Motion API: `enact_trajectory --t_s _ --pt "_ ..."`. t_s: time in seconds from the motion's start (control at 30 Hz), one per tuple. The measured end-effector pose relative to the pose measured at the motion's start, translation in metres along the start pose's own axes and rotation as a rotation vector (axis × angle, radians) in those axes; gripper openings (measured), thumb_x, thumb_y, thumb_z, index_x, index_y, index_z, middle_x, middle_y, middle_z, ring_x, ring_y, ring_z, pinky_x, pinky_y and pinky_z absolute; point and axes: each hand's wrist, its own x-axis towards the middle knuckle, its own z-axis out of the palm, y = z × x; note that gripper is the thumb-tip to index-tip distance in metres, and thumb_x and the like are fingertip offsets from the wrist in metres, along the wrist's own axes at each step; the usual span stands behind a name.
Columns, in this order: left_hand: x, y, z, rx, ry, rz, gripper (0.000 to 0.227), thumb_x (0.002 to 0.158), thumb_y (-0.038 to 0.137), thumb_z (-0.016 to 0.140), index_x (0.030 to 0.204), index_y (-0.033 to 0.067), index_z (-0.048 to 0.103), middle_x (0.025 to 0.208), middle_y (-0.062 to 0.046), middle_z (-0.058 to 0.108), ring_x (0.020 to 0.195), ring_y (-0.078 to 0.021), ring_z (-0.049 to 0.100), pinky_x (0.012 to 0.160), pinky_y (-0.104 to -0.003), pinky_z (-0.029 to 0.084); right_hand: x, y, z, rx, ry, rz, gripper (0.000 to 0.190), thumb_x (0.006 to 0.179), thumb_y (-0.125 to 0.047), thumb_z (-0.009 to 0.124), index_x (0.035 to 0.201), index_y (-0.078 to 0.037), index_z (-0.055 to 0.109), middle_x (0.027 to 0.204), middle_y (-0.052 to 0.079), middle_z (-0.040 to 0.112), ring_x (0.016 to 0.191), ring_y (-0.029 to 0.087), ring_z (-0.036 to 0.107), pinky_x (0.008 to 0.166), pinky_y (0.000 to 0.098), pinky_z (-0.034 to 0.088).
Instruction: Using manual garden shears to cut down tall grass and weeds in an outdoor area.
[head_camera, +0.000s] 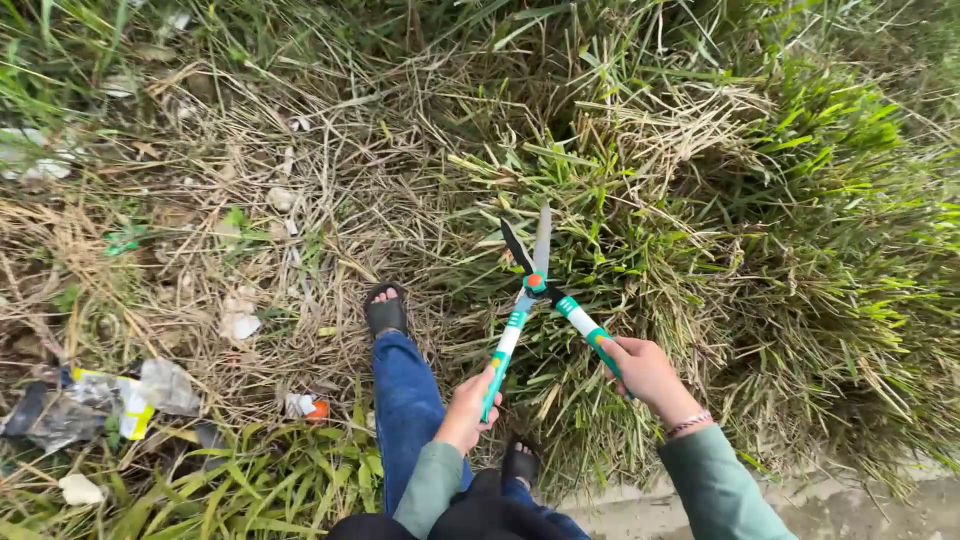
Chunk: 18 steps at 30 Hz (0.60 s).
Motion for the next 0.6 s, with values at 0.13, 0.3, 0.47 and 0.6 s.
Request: enact_trajectory --t_s 0.13,0.3,0.47,0.6 --pt "0.019 0.003 -0.004 0.018 -0.018 0.014 0.037 0.102 0.042 0.055 0.121 0.0102 0.06 0.079 -0.005 0.054 0.051 -0.0106 0.04 0.042 -0.024 0.023 0.01 -0.006 0.004 0.018 0.024 -0.037 0.043 0.103 -0.03 0.055 0.137 -0.005 0.065 0.073 0.007 0.062 0.044 0.013 0.045 0.042 0.0248 0.041" --pt "0.048 -0.012 -0.013 0.027 -0.096 0.095 0.063 0.103 0.052 0.055 0.133 -0.0041 0.056 0.074 -0.009 0.057 0.05 -0.0121 0.054 0.033 -0.017 0.033 0.04 -0.004 0.011 0.004 0.056 -0.132 0.054 0.1 -0.029 0.057 0.141 0.005 0.054 0.068 0.022 0.068 0.048 0.024 0.065 0.039 0.032 0.055" --pt "0.047 -0.026 -0.032 -0.024 -0.129 0.044 0.061 0.105 0.05 0.052 0.131 -0.0054 0.056 0.071 -0.007 0.055 0.048 -0.0111 0.052 0.032 -0.017 0.032 0.011 -0.006 0.053 -0.142 0.032 -0.137 0.051 0.105 -0.025 0.046 0.146 0.005 0.046 0.073 0.018 0.069 0.048 0.016 0.066 0.04 0.0236 0.059" --pt "0.044 -0.031 -0.052 -0.042 -0.101 0.021 0.056 0.105 0.047 0.051 0.128 -0.0044 0.056 0.069 -0.005 0.054 0.044 -0.0106 0.051 0.029 -0.017 0.031 -0.013 -0.016 0.069 -0.186 -0.022 -0.123 0.054 0.106 -0.028 0.04 0.147 0.008 0.042 0.078 0.014 0.069 0.051 0.013 0.068 0.045 0.0229 0.061"
